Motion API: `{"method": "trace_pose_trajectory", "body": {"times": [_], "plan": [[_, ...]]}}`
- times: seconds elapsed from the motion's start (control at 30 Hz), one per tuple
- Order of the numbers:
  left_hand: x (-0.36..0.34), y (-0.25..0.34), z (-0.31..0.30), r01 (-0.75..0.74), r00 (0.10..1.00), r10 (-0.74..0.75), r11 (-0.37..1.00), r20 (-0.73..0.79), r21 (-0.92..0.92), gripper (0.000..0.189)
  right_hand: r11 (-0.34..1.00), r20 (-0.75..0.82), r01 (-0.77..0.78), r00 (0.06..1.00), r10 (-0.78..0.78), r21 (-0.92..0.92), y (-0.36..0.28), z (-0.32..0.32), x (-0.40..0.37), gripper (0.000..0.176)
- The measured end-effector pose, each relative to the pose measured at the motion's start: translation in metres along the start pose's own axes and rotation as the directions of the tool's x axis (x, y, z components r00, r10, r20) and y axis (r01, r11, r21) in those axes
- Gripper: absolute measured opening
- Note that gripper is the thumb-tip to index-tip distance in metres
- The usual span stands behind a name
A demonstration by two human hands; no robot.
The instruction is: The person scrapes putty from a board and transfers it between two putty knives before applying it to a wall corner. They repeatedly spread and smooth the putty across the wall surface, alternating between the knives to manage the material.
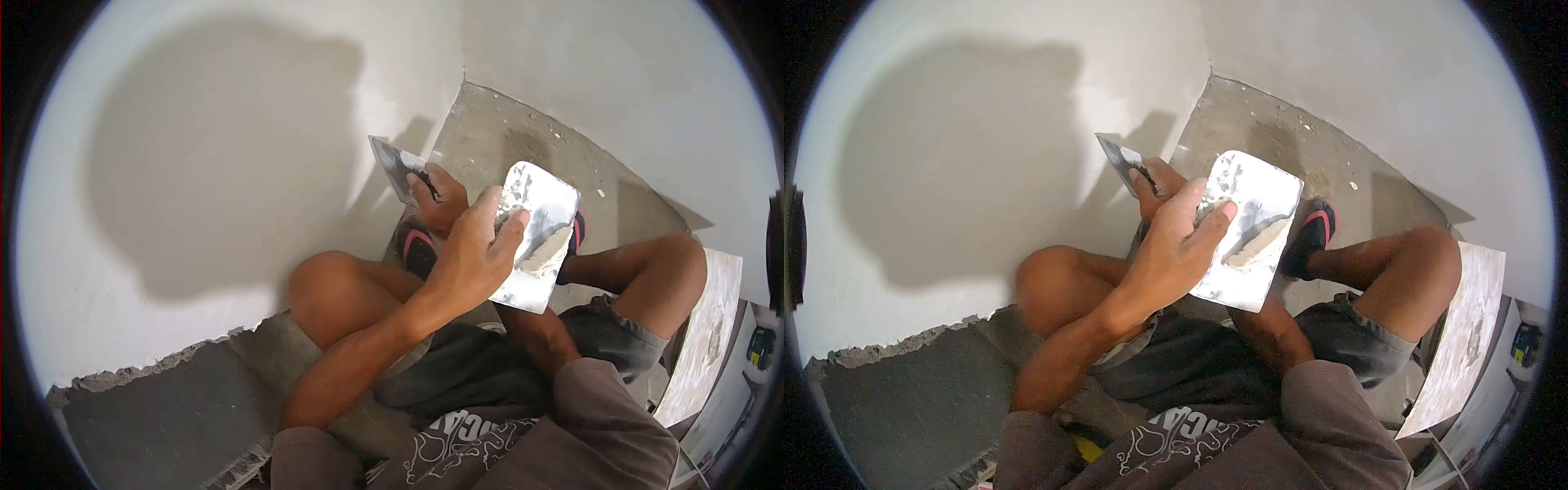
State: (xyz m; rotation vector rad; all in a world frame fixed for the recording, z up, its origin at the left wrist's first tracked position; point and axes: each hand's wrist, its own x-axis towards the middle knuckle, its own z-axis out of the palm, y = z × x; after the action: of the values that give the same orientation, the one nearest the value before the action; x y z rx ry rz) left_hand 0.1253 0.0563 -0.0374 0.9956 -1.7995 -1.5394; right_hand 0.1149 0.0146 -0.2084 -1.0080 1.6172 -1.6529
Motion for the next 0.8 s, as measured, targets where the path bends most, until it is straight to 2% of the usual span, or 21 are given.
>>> {"method": "trace_pose_trajectory", "body": {"times": [0.07,0.17,0.37,0.47,0.57,0.77,0.8], "plan": [[-0.002,-0.001,0.003,0.016,1.000,-0.017,1.000,-0.012,-0.019,0.031,0.994,0.021,0.044,0.999,-0.042,-0.101,-0.035,-0.005,-0.005,0.021],[-0.004,-0.001,0.004,0.014,0.999,-0.015,1.000,-0.034,-0.019,0.032,0.894,-0.011,0.443,0.896,-0.443,0.068,-0.046,-0.003,0.001,0.023],[-0.006,0.003,0.002,0.043,0.999,-0.044,0.999,-0.027,-0.017,0.033,0.884,0.073,0.463,0.886,-0.458,-0.069,-0.043,0.005,-0.012,0.042],[-0.007,0.007,0.000,0.054,0.998,-0.054,0.998,-0.036,-0.021,0.036,0.783,0.129,0.608,0.794,-0.594,-0.134,-0.055,0.014,-0.012,0.052],[-0.007,0.004,-0.001,0.034,0.998,-0.034,0.999,-0.045,-0.003,0.039,0.779,0.133,0.614,0.789,-0.600,-0.127,-0.057,0.022,-0.017,0.058],[-0.008,0.006,-0.003,0.038,0.999,-0.038,0.999,-0.033,0.020,0.039,0.738,0.212,0.670,0.735,-0.644,-0.081,-0.057,0.013,-0.020,0.060],[-0.008,0.007,-0.004,0.046,0.999,-0.045,0.999,-0.025,0.013,0.039,0.773,0.226,0.629,0.767,-0.600,-0.085,-0.057,0.009,-0.022,0.059]]}}
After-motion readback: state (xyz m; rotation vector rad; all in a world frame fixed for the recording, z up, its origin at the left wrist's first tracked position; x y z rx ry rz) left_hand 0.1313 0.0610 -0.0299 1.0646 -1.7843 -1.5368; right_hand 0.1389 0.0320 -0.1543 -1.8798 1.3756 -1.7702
